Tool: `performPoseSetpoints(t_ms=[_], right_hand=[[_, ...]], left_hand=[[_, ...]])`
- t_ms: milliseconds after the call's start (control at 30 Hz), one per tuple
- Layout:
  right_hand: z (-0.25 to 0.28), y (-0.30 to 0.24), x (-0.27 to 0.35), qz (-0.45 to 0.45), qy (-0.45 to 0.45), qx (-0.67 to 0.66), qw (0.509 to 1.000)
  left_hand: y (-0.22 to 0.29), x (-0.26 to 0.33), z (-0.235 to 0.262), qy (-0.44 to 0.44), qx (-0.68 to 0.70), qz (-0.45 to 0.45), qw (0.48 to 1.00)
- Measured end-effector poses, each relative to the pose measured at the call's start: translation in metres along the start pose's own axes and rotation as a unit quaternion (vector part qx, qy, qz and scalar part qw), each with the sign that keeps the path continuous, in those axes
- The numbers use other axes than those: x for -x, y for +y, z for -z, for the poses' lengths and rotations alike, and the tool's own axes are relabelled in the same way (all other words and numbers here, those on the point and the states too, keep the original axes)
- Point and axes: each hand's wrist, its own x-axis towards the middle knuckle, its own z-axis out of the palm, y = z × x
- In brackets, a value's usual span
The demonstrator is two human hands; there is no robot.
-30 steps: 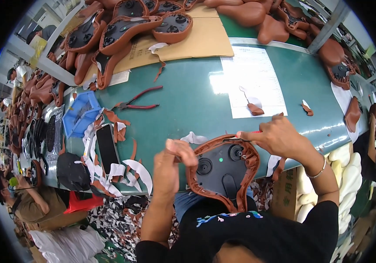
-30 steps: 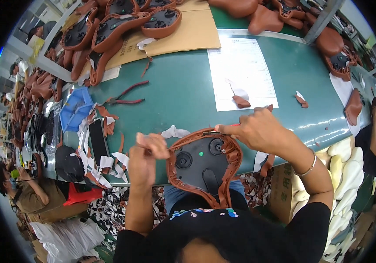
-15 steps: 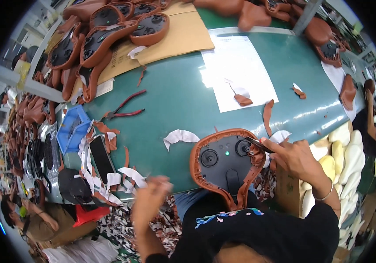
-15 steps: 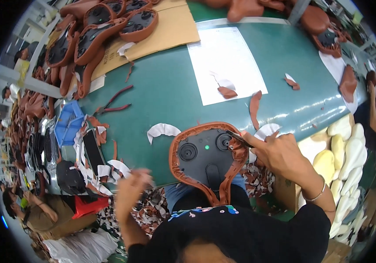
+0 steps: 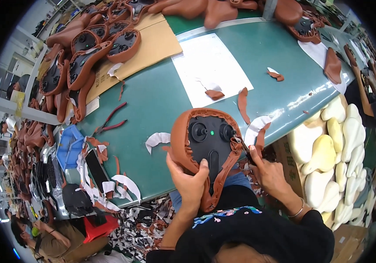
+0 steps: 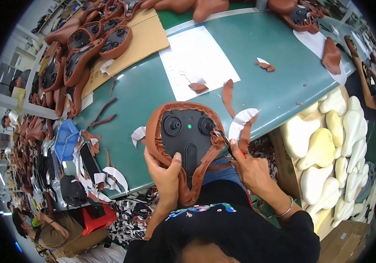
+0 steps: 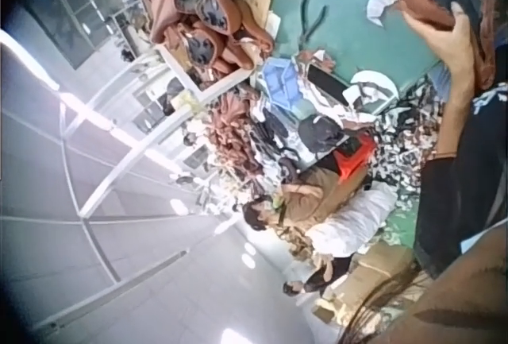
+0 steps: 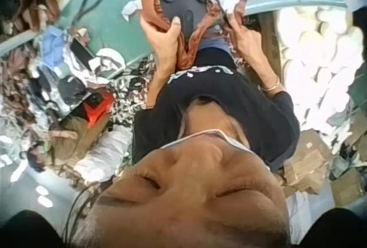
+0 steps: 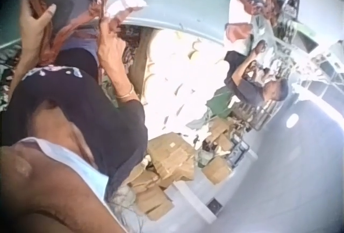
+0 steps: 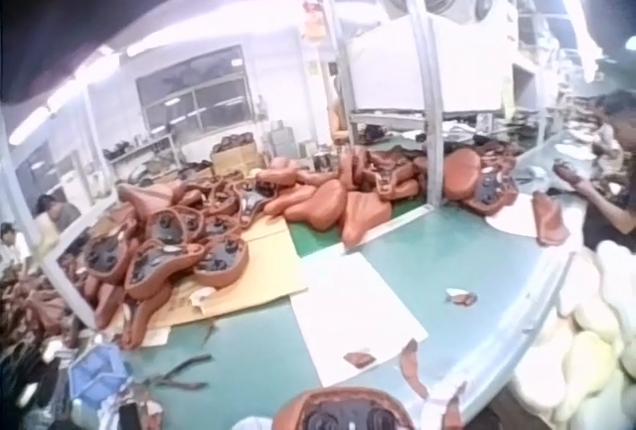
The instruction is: Trimming excess leather and material from the edges of bicycle seats using a utility knife and pliers.
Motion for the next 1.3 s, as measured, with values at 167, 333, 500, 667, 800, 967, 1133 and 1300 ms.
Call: performPoseSetpoints(t_ms=[167, 333, 500, 667, 800, 967, 1133, 1300], right_hand=[[0.005, -0.020, 0.022, -0.166, -0.057, -0.226, 0.958], [0.029, -0.035, 0.037, -0.259, -0.153, -0.504, 0.810], [0.013, -0.013, -0.052, 0.019, 0.157, -0.214, 0.964], [0.020, -0.066, -0.128, -0.049, -0.236, -0.404, 0.882], [-0.010, -0.135, -0.093, 0.335, -0.235, -0.466, 0.785], [0.021, -0.072, -0.132, 0.094, -0.045, -0.475, 0.874], [-0.001, -0.017, -0.166, -0.067, 0.057, -0.403, 0.911], [-0.003, 0.033, -0.259, -0.097, 0.148, -0.488, 0.855]], left_hand=[[-0.006, 0.043, -0.024, -0.041, -0.040, -0.011, 0.998], [-0.018, 0.043, -0.009, -0.020, -0.078, -0.072, 0.994], [-0.028, 0.032, 0.007, 0.035, 0.149, 0.020, 0.988], [-0.033, 0.014, 0.018, 0.092, 0.204, -0.005, 0.975], [-0.139, 0.016, 0.055, 0.066, 0.226, -0.042, 0.971], [-0.028, -0.037, 0.063, 0.102, 0.327, 0.082, 0.936], [0.037, -0.194, 0.098, 0.064, 0.276, 0.012, 0.959], [0.093, -0.285, 0.082, -0.270, 0.130, -0.007, 0.954]])
